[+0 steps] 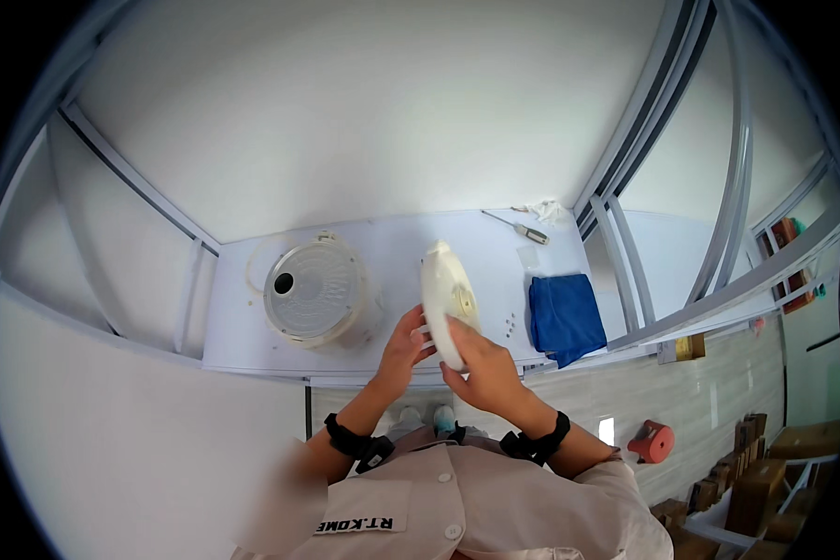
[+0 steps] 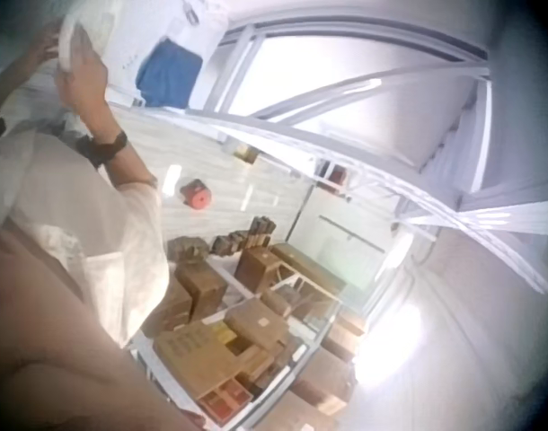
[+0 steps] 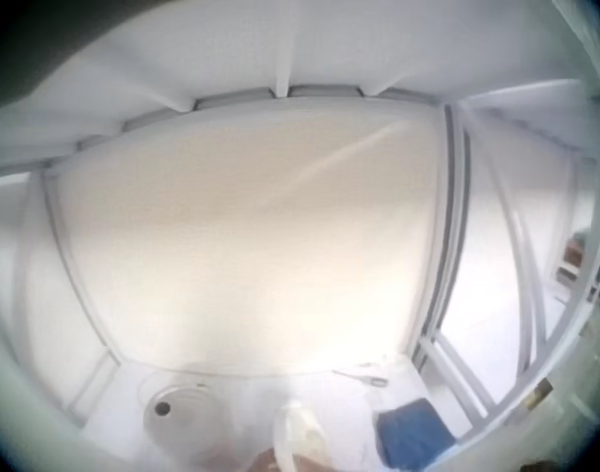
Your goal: The person uses a screwdriver to tighten screws on a circular white light fixture base. They then attach a white plastic cover to the fixture and continue to secure it with the screwdriver.
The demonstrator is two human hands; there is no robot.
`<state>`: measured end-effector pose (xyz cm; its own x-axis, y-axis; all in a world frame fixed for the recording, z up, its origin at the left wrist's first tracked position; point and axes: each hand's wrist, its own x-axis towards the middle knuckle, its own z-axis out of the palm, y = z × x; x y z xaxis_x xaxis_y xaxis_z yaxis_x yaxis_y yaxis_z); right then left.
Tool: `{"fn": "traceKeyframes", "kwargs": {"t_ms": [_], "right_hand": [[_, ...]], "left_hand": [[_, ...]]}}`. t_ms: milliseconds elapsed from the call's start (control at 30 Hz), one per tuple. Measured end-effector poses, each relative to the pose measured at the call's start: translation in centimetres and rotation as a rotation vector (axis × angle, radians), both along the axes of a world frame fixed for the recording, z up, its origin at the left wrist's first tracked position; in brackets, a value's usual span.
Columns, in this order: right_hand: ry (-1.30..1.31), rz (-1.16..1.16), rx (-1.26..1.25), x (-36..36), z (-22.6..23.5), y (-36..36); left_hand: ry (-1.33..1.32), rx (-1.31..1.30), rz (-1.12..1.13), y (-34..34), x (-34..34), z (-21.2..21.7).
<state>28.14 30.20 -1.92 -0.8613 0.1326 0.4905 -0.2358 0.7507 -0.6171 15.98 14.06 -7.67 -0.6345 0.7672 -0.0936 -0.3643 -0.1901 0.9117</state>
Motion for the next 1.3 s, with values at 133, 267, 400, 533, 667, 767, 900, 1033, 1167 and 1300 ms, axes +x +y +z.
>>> {"fn": "traceKeyframes", "kwargs": {"t_ms": [133,267,400,533,667,767,900,1033,1167,1300], "right_hand": [[-0.027,0.061,0.326,0.2,-0.9,-0.6],[-0.045,0.131,0.335,0.1,-2.8,-0.4],[0.092,0.166,0.158,0.0,-3.9,1.0],[0.187,-0.093,-0.075,1.2,-7.1,3.2],[-0.081,-0.322,-0.285,0.8,-10.3,3.8],[-0.252,-0.343,-0.251,-0.1,-11.8,3.4],[-0.353,-0.317,-0.263,-1.7,-12.8,3.1],[-0.444,-0.333,-0.201,-3.2,-12.6,3.2],[-0.429,-0.299,-0.084,-4.2,-13.0,3.7],[-0.415,-0.205,-0.053,-5.4,-13.5,4.4]], "left_hand": [[-0.151,0.045,0.001,-1.3,0.2,-2.9],[-0.181,-0.176,-0.011,-1.3,-0.2,-2.8],[-0.306,-0.089,0.038,-2.4,-0.7,-5.3],[-0.346,-0.024,0.045,-4.6,-1.2,-6.9],[-0.337,-0.091,-0.039,-7.4,-1.9,-7.0],[-0.314,-0.080,-0.089,-8.3,-2.0,-6.3],[-0.280,-0.125,-0.080,-9.3,-2.8,-6.3],[-0.274,-0.113,-0.076,-9.8,-3.4,-6.1],[-0.202,-0.119,-0.117,-10.2,-4.2,-6.8],[-0.186,-0.106,-0.130,-10.3,-4.9,-7.0]]}}
